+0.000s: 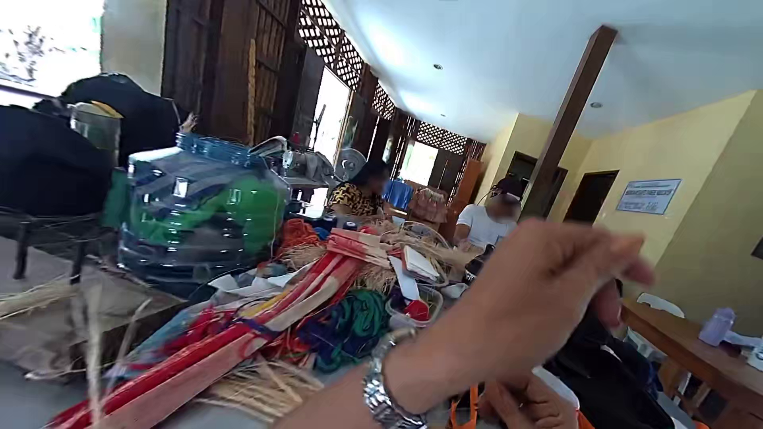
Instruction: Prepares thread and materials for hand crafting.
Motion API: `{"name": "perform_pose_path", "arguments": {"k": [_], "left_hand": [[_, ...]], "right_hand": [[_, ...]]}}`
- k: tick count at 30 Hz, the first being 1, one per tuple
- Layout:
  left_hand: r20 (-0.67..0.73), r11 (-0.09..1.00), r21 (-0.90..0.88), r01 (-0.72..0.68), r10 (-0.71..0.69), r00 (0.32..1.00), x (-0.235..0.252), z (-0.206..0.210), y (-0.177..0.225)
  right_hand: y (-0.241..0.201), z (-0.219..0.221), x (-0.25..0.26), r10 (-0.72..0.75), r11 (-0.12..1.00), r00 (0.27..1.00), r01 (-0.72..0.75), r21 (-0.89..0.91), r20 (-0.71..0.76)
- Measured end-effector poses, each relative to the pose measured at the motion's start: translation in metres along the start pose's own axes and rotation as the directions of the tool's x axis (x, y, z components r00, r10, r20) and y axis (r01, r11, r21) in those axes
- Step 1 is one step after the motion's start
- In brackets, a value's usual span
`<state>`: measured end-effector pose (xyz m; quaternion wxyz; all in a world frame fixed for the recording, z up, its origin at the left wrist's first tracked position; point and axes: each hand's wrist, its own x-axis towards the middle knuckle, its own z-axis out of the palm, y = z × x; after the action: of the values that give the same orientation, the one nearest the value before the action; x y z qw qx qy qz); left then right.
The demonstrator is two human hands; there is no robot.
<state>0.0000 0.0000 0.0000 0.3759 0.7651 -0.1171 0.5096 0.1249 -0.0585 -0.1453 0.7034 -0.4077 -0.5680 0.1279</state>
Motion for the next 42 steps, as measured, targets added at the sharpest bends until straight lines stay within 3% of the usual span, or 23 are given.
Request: {"name": "perform_pose_path", "arguments": {"k": [4,8,14,19,21,25,32,36,42], "left_hand": [[0.250,0.973,0.146,0.180,-0.213,0.945,-0.005,0.007,-0.054],[0.445,0.903,0.265,0.338,-0.425,0.788,-0.008,-0.003,-0.077],[0.440,0.832,0.369,0.414,-0.549,0.711,-0.004,-0.013,-0.091],[0.602,0.799,0.252,0.546,-0.571,0.558,-0.006,0.002,-0.112],[0.614,0.768,0.221,0.601,-0.588,0.526,-0.007,0.009,-0.115],[0.559,0.774,0.134,0.619,-0.575,0.598,-0.008,0.010,-0.116],[0.472,0.885,0.160,0.437,-0.458,0.754,-0.014,0.018,-0.111],[0.461,0.901,0.131,0.414,-0.425,0.779,-0.011,0.012,-0.110],[0.453,0.900,0.143,0.411,-0.429,0.781,-0.011,0.012,-0.104]], "right_hand": [[0.015,-0.016,0.004,-0.035,0.999,0.988,0.038,0.017,-0.151],[0.022,-0.026,0.005,-0.038,0.999,0.945,0.039,-0.004,-0.324],[0.024,-0.023,0.007,-0.058,0.998,0.924,0.054,-0.019,-0.377],[0.020,-0.026,0.007,-0.131,0.991,0.917,0.122,-0.046,-0.376],[0.017,-0.031,0.008,-0.142,0.990,0.904,0.123,-0.071,-0.404],[0.012,-0.041,0.006,-0.117,0.992,0.883,0.087,-0.086,-0.454],[0.007,-0.039,0.005,-0.013,0.997,0.867,0.050,0.062,-0.497],[0.005,-0.044,0.002,0.075,0.951,0.927,0.045,0.305,-0.369],[0.008,-0.047,0.002,0.091,0.893,0.950,0.055,0.447,-0.298]]}}
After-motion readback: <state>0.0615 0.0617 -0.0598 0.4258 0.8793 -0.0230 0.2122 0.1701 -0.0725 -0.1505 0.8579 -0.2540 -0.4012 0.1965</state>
